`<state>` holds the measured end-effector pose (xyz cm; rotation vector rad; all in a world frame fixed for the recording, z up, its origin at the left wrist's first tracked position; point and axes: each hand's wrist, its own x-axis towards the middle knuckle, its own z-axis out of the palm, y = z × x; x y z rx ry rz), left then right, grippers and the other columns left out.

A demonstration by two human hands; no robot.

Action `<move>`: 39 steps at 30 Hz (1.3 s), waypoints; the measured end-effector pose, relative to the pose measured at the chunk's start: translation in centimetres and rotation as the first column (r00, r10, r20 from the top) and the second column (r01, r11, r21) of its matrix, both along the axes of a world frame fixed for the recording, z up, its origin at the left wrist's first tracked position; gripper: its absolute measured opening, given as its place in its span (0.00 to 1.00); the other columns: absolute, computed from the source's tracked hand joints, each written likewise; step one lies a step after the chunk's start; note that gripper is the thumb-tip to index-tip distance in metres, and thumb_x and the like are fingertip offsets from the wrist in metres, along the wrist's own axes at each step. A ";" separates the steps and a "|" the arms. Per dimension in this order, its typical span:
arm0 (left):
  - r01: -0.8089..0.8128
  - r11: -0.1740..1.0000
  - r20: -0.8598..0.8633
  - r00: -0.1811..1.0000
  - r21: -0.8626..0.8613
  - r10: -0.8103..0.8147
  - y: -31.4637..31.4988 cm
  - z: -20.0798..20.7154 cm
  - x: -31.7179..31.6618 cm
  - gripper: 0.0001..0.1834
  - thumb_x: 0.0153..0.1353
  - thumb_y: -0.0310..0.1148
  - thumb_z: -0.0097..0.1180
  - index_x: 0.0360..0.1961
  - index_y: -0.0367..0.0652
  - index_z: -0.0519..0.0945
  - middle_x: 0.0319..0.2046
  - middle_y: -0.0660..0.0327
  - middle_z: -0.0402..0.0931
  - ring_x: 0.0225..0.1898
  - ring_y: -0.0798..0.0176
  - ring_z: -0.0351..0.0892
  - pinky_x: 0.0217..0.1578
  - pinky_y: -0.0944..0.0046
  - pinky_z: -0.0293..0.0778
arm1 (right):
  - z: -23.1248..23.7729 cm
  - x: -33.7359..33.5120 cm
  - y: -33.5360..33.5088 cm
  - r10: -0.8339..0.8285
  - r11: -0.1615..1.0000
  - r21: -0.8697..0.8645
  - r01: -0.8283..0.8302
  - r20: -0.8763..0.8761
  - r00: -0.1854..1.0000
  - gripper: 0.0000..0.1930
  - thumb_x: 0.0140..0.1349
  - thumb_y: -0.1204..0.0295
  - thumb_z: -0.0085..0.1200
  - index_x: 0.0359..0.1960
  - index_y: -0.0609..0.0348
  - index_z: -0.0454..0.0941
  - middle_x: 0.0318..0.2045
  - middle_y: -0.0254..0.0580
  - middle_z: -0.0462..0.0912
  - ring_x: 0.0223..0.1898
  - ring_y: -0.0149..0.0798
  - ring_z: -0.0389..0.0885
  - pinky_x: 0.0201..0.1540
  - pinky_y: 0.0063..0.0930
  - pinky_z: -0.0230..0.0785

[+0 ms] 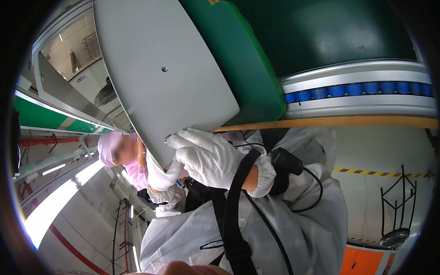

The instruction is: Assembling and wiring components inside a metal electronic enclosure on a production line.

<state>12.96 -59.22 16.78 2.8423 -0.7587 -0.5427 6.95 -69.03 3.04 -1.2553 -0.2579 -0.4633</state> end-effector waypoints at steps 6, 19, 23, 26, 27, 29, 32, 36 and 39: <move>-0.048 0.999 0.028 0.998 -0.019 0.048 -0.1 -0.2 -0.1 0.16 0.45 0.27 0.59 0.39 0.38 0.76 0.37 0.51 0.76 0.37 0.43 0.76 0.41 0.52 0.71 | 0.2 1.2 -1.4 0.112 0.992 0.070 -0.108 -0.045 0.993 0.19 0.47 0.79 0.58 0.42 0.55 0.68 0.52 0.44 0.76 0.55 0.49 0.73 0.55 0.39 0.70; -0.548 0.836 0.158 0.827 0.017 0.539 -1.2 -0.5 -1.8 0.11 0.50 0.27 0.57 0.36 0.37 0.77 0.30 0.50 0.78 0.34 0.45 0.78 0.40 0.54 0.73 | -0.2 1.5 -1.5 0.190 0.980 -0.049 -0.192 -0.047 0.981 0.17 0.48 0.75 0.59 0.42 0.56 0.73 0.53 0.37 0.76 0.56 0.38 0.74 0.55 0.35 0.70; -0.655 0.755 0.124 0.750 -0.002 0.650 -0.8 -1.0 -2.1 0.10 0.50 0.25 0.57 0.36 0.36 0.77 0.29 0.52 0.79 0.33 0.51 0.80 0.39 0.58 0.74 | -1.1 2.8 -2.8 0.227 0.972 0.064 -0.224 -0.039 0.973 0.16 0.48 0.81 0.56 0.40 0.55 0.71 0.49 0.40 0.78 0.51 0.43 0.77 0.49 0.37 0.73; -0.727 0.683 0.017 0.684 -0.070 0.729 -1.0 -1.2 -2.1 0.09 0.55 0.20 0.53 0.39 0.35 0.75 0.30 0.65 0.77 0.30 0.73 0.74 0.34 0.72 0.71 | -2.1 3.5 -3.2 0.154 0.983 0.116 -0.141 -0.109 0.982 0.12 0.51 0.83 0.53 0.36 0.55 0.71 0.45 0.43 0.80 0.43 0.47 0.80 0.42 0.37 0.75; -0.731 0.679 0.015 0.680 -0.067 0.733 -1.2 -1.2 -2.1 0.09 0.55 0.20 0.53 0.39 0.35 0.75 0.30 0.65 0.77 0.30 0.73 0.74 0.34 0.72 0.71 | -2.3 3.7 -3.7 0.138 0.987 0.106 -0.120 -0.191 0.972 0.11 0.52 0.83 0.52 0.36 0.55 0.71 0.45 0.43 0.80 0.42 0.47 0.80 0.42 0.36 0.75; -0.756 0.647 0.037 0.647 -0.095 0.762 -1.6 -1.1 -2.1 0.09 0.56 0.19 0.54 0.39 0.36 0.75 0.30 0.66 0.76 0.30 0.74 0.74 0.33 0.73 0.71 | -2.9 4.6 -5.0 0.135 0.986 0.129 -0.101 -0.295 0.946 0.11 0.53 0.83 0.52 0.37 0.55 0.73 0.46 0.45 0.80 0.41 0.46 0.80 0.42 0.34 0.74; -0.775 0.622 0.023 0.623 -0.111 0.782 -2.2 -1.1 -1.7 0.08 0.52 0.22 0.57 0.35 0.35 0.77 0.28 0.58 0.79 0.29 0.64 0.78 0.36 0.65 0.74 | -3.8 5.7 -5.9 -0.028 1.000 -0.004 0.029 -0.381 0.924 0.14 0.51 0.80 0.55 0.41 0.54 0.73 0.45 0.44 0.80 0.43 0.47 0.79 0.44 0.37 0.74; -0.806 0.585 0.008 0.587 -0.096 0.810 -2.4 -1.2 -2.0 0.08 0.51 0.22 0.56 0.35 0.36 0.76 0.27 0.58 0.79 0.29 0.63 0.78 0.37 0.65 0.73 | -3.9 8.0 -7.7 -0.051 0.991 0.086 0.104 -0.479 0.877 0.13 0.56 0.81 0.52 0.44 0.56 0.73 0.48 0.48 0.78 0.45 0.48 0.79 0.47 0.35 0.73; -0.786 0.614 0.048 0.612 -0.074 0.790 -2.4 -1.2 -2.1 0.08 0.50 0.22 0.56 0.34 0.36 0.77 0.28 0.58 0.79 0.30 0.61 0.78 0.38 0.64 0.73 | -4.1 10.5 -8.9 -0.028 0.963 0.209 0.169 -0.548 0.836 0.12 0.60 0.79 0.50 0.46 0.58 0.73 0.49 0.49 0.78 0.43 0.45 0.80 0.46 0.32 0.73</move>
